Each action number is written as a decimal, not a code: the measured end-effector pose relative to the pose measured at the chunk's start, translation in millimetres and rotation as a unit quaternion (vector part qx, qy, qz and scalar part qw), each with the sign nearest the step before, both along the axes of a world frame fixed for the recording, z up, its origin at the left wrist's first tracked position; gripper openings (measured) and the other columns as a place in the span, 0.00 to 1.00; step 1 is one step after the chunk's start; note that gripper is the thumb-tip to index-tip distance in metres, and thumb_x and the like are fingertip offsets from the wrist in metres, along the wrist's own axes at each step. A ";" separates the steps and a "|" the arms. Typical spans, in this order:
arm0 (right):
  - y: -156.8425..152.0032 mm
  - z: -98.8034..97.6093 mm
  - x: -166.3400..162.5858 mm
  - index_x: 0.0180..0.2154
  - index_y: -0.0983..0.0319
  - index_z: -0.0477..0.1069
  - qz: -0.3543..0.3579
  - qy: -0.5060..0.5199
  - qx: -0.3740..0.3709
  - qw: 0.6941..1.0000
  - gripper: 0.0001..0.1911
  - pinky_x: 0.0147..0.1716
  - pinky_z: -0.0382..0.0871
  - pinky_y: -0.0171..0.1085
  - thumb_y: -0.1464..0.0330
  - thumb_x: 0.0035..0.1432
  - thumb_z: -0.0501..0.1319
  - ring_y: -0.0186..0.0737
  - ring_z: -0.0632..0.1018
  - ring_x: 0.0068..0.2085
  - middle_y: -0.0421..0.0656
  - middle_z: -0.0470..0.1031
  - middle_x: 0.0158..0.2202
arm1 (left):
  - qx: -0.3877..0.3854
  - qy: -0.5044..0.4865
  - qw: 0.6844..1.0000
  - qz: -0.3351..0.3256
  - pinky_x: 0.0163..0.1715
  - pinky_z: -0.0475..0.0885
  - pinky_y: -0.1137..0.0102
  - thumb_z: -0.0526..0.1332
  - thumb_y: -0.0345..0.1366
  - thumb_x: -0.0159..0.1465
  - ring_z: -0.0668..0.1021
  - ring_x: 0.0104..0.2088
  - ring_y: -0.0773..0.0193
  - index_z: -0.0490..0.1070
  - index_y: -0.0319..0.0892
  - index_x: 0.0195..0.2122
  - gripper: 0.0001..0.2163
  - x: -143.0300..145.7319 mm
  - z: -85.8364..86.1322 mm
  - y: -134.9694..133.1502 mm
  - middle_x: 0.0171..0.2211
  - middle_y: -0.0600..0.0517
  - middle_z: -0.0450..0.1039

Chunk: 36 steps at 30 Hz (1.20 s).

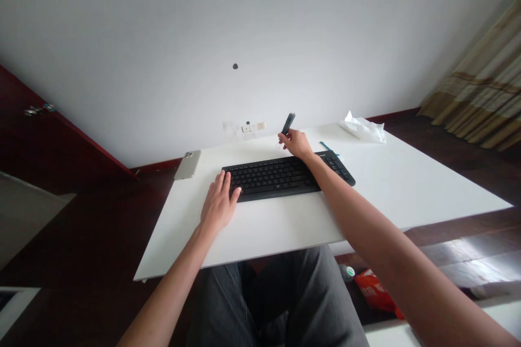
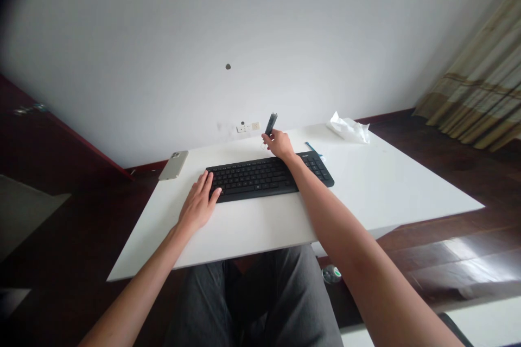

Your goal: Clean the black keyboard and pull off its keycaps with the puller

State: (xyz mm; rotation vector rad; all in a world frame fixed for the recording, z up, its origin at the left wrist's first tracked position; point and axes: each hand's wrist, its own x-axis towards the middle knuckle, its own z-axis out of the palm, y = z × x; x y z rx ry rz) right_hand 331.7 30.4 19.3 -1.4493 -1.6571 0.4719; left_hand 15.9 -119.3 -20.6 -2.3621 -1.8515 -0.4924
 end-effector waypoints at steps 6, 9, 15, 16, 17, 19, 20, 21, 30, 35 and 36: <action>3.1 -4.4 -0.3 0.41 0.61 0.76 0.000 -0.005 0.013 1.000 0.11 0.37 0.73 0.34 0.62 0.67 0.59 0.35 0.81 0.27 0.43 0.84 0.37 | 0.038 -0.013 0.998 0.048 0.68 0.59 0.45 0.42 0.50 0.75 0.58 0.72 0.42 0.55 0.30 0.72 0.32 32.1 -3.4 -4.2 0.71 0.31 0.53; 4.2 -6.2 0.4 0.44 0.61 0.76 0.002 -0.004 0.019 1.000 0.11 0.37 0.73 0.34 0.62 0.67 0.59 0.35 0.81 0.28 0.43 0.83 0.39 | 0.048 -0.003 0.997 0.067 0.68 0.56 0.40 0.42 0.49 0.75 0.58 0.72 0.39 0.57 0.29 0.71 0.32 48.8 -0.3 -7.7 0.70 0.29 0.55; 3.9 -8.9 -1.7 0.42 0.61 0.77 0.023 -0.020 0.007 1.000 0.11 0.37 0.72 0.34 0.62 0.66 0.59 0.36 0.81 0.28 0.44 0.83 0.37 | 0.057 0.017 0.998 0.033 0.69 0.56 0.44 0.44 0.52 0.74 0.59 0.71 0.40 0.59 0.26 0.69 0.34 78.2 2.7 -15.0 0.70 0.28 0.55; 3.7 -9.0 -1.8 0.42 0.61 0.76 0.024 -0.020 0.006 1.000 0.11 0.37 0.72 0.34 0.62 0.66 0.59 0.36 0.81 0.28 0.44 0.83 0.37 | 0.057 0.017 0.998 0.028 0.69 0.56 0.45 0.44 0.53 0.74 0.59 0.72 0.40 0.59 0.26 0.69 0.35 80.9 2.9 -15.7 0.70 0.28 0.55; 3.5 -8.9 -1.8 0.41 0.61 0.76 0.024 -0.019 0.005 1.000 0.12 0.36 0.72 0.34 0.62 0.66 0.59 0.35 0.81 0.28 0.44 0.83 0.37 | 0.056 0.017 0.998 0.025 0.69 0.56 0.45 0.45 0.53 0.74 0.59 0.72 0.39 0.59 0.27 0.70 0.35 82.6 3.1 -16.1 0.70 0.29 0.55; 3.3 -8.7 -1.6 0.41 0.61 0.76 0.021 -0.018 0.004 1.000 0.12 0.36 0.72 0.34 0.62 0.66 0.59 0.36 0.81 0.28 0.44 0.83 0.36 | 0.055 0.014 0.998 0.021 0.69 0.57 0.44 0.46 0.54 0.73 0.58 0.72 0.39 0.58 0.30 0.70 0.35 82.8 3.7 -16.2 0.71 0.30 0.55; 3.2 -8.6 -1.5 0.40 0.61 0.76 0.021 -0.017 0.004 1.000 0.11 0.36 0.72 0.34 0.62 0.66 0.59 0.36 0.81 0.28 0.43 0.83 0.36 | 0.054 0.013 0.998 0.020 0.69 0.57 0.44 0.46 0.55 0.73 0.58 0.72 0.40 0.58 0.31 0.70 0.35 81.4 4.1 -16.1 0.71 0.31 0.54; 3.1 -8.4 -1.5 0.39 0.61 0.76 0.022 -0.018 0.004 1.000 0.11 0.36 0.71 0.34 0.62 0.66 0.59 0.36 0.81 0.28 0.43 0.83 0.36 | 0.052 0.011 0.998 0.017 0.69 0.57 0.45 0.47 0.54 0.73 0.58 0.72 0.41 0.58 0.32 0.70 0.34 79.0 4.6 -16.0 0.71 0.32 0.54; 2.4 -6.1 -2.5 0.37 0.62 0.76 0.036 -0.019 -0.007 0.999 0.10 0.38 0.71 0.35 0.63 0.66 0.60 0.36 0.81 0.27 0.43 0.84 0.35 | 0.040 -0.022 0.999 -0.022 0.71 0.59 0.51 0.45 0.45 0.76 0.60 0.72 0.50 0.57 0.33 0.71 0.28 31.7 -0.2 -40.1 0.72 0.38 0.55; 2.2 -6.4 -3.3 0.36 0.62 0.76 0.037 -0.025 -0.011 0.999 0.10 0.38 0.72 0.36 0.64 0.66 0.60 0.37 0.81 0.27 0.44 0.84 0.35 | 0.043 -0.040 0.998 -0.016 0.71 0.59 0.50 0.49 0.47 0.74 0.60 0.72 0.47 0.58 0.33 0.71 0.29 28.9 -2.3 -45.7 0.71 0.38 0.56; 2.1 -6.4 -3.4 0.36 0.62 0.76 0.036 -0.025 -0.012 0.999 0.10 0.39 0.72 0.36 0.64 0.66 0.60 0.37 0.81 0.27 0.44 0.84 0.35 | 0.042 -0.043 0.998 -0.021 0.71 0.58 0.50 0.51 0.47 0.74 0.60 0.72 0.46 0.58 0.34 0.71 0.30 29.7 -1.8 -44.1 0.71 0.38 0.56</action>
